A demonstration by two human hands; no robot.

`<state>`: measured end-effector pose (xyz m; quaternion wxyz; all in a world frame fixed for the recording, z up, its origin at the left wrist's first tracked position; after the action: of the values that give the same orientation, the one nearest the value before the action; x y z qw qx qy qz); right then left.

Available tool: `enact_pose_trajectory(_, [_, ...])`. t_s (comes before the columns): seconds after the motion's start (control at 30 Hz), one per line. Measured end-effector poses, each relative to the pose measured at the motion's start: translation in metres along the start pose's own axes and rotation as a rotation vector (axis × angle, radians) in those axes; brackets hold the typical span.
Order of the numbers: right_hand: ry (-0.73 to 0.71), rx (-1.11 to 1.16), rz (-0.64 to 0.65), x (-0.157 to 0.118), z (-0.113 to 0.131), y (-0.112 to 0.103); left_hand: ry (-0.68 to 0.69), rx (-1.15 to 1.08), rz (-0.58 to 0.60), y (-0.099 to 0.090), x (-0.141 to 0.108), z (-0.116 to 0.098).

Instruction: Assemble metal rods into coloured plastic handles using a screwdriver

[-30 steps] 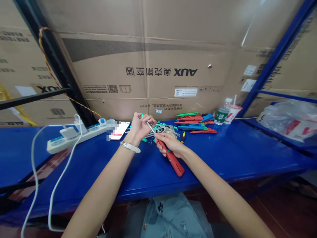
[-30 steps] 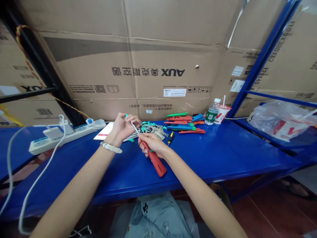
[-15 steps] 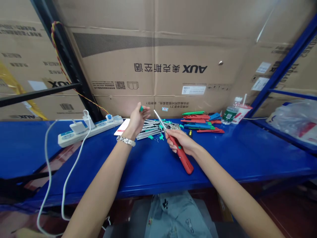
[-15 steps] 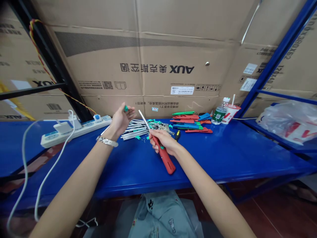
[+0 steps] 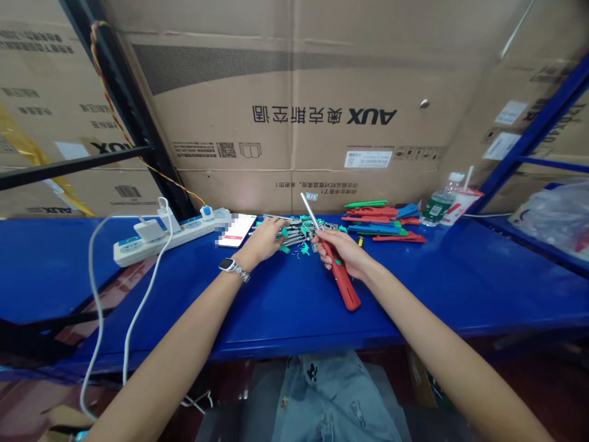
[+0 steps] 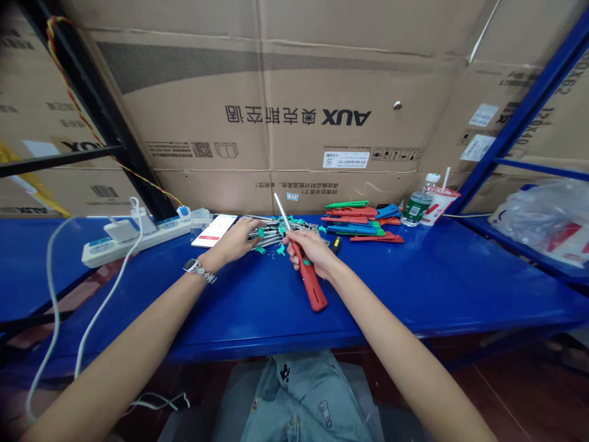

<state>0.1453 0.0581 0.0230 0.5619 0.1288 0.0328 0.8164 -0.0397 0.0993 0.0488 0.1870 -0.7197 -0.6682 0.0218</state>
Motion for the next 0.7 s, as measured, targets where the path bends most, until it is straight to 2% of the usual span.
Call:
enact_pose_trajectory(0.17, [0.000,0.006,-0.024,0.013,0.000,0.000,-0.014,0.050,-0.040,-0.005,-0.003,-0.006])
enact_pose_trajectory(0.3, [-0.011,0.034,-0.030,0.026,0.006,0.002,-0.015,-0.097,-0.083,-0.002,-0.011,-0.014])
enact_pose_trajectory(0.4, [-0.008,0.062,-0.022,0.034,0.010,0.007,-0.071,-0.246,-0.052,0.017,-0.016,-0.014])
enact_pose_trajectory(0.47, [-0.046,0.045,-0.023,0.038,0.013,0.011,-0.172,-0.325,0.037,0.038,-0.018,-0.008])
enact_pose_trajectory(0.53, [-0.102,0.011,-0.008,0.039,0.016,0.015,-0.261,-0.385,0.068,0.051,-0.021,-0.003])
enact_pose_trajectory(0.7, [-0.242,-0.089,0.045,0.034,0.023,0.027,-0.389,-0.633,0.103,0.068,-0.027,0.000])
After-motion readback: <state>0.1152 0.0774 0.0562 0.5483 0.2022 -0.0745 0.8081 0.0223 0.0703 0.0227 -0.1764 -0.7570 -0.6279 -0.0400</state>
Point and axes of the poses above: each hand's wrist, its own x-axis towards the middle knuckle, its own y-axis out of the palm, z = x × y, the point moved 7 cm from there along x, towards the middle knuckle, and after that the axes turned 15 degrees about -y, right-handed, at the moved point
